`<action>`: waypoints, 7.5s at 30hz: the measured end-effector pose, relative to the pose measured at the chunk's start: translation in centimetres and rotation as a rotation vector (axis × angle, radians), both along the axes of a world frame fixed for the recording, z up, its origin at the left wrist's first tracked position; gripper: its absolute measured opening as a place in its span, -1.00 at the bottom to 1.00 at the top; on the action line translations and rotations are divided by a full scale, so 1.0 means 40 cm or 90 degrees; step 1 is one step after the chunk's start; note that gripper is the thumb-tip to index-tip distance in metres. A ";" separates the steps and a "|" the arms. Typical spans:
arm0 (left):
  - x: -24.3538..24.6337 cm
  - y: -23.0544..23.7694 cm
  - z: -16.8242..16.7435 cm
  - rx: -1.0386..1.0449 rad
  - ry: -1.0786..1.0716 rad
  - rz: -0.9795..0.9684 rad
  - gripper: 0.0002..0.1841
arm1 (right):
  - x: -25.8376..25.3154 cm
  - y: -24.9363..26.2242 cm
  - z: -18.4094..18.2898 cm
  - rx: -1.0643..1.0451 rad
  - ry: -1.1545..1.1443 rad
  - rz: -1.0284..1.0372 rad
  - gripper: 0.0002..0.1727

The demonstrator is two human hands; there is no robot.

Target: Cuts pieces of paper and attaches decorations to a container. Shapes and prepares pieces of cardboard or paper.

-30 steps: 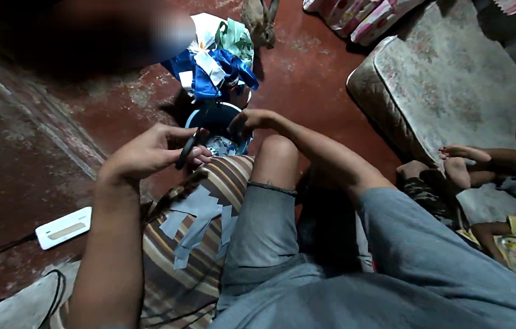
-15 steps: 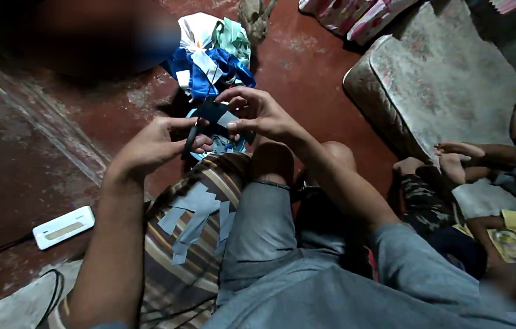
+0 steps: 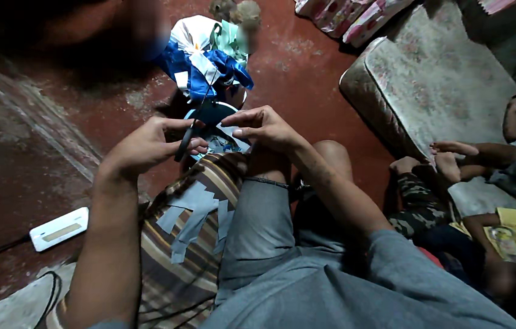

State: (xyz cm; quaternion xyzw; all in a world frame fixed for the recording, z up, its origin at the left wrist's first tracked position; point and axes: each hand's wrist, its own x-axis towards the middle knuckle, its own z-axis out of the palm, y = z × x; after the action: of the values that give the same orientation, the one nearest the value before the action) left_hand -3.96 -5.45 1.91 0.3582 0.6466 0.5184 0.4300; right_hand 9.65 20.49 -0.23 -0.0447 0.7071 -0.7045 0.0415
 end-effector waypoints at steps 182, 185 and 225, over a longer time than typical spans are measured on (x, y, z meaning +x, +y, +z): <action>0.003 0.022 -0.056 -0.031 0.036 -0.269 -0.50 | 0.027 0.034 0.020 -0.031 -0.044 -0.002 -0.60; 0.002 0.020 -0.060 -0.023 0.024 -0.266 -0.53 | 0.050 -0.013 0.114 0.032 -0.115 -0.057 -0.62; -0.001 0.012 -0.066 -0.078 0.003 -0.276 -0.57 | 0.022 0.053 0.008 -0.074 -0.040 0.053 -0.57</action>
State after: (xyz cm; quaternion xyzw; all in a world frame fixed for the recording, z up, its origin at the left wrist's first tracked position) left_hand -4.00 -4.99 -0.72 0.4632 0.5859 0.3728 0.5506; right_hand 10.51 22.62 0.08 -0.0544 0.6607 -0.7432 0.0903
